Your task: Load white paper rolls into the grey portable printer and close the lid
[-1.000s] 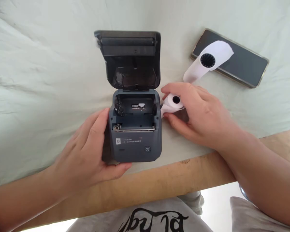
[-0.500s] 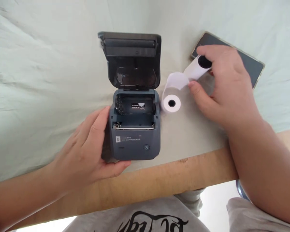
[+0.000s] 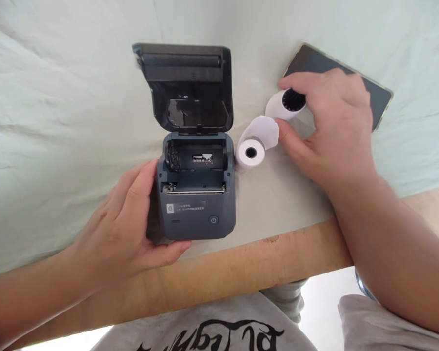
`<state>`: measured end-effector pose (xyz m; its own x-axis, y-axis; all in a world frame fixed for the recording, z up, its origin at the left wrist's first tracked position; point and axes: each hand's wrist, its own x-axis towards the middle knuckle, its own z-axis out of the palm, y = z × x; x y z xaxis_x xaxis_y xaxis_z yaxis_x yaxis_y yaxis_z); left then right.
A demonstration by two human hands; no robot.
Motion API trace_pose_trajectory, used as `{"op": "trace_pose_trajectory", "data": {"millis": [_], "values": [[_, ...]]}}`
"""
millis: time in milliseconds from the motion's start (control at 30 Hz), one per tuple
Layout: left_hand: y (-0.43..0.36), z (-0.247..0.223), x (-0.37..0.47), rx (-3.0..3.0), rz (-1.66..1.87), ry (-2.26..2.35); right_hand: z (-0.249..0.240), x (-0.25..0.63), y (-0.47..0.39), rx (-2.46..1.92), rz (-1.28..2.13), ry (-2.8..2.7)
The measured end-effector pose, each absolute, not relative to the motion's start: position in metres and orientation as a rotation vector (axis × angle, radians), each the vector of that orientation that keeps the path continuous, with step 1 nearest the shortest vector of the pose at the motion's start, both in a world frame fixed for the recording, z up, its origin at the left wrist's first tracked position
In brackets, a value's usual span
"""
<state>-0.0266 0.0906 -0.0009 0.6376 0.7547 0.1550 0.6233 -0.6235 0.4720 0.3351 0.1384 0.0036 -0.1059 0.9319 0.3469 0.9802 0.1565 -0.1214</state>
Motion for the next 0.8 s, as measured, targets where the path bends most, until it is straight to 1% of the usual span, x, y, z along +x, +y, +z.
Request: {"op": "trace_pose_trajectory", "data": {"millis": [100, 200, 433, 533, 667, 800], "values": [[0.091, 0.0, -0.028, 2.487, 0.475, 1.085, 0.002, 0.334, 0.137, -1.778, -0.235, -2.113], [0.092, -0.001, -0.029, 2.489, 0.475, 1.084, 0.0, 0.337, 0.136, -1.702, -0.177, -2.167], [0.091, -0.001, -0.028, 2.467, 0.481, 1.097, 0.001, 0.33, 0.132, -1.802, -0.027, -2.049], [0.093, 0.0, -0.027, 2.514, 0.499, 1.083, 0.004, 0.328, 0.13, -1.806, 0.05, -2.081], [0.095, 0.0, -0.027, 2.593, 0.542, 1.027, 0.001, 0.33, 0.133, -1.663, -0.082, -2.116], [0.094, 0.001, -0.027, 2.562, 0.528, 1.054, -0.002, 0.331, 0.133, -1.536, 0.045, -2.008]]}}
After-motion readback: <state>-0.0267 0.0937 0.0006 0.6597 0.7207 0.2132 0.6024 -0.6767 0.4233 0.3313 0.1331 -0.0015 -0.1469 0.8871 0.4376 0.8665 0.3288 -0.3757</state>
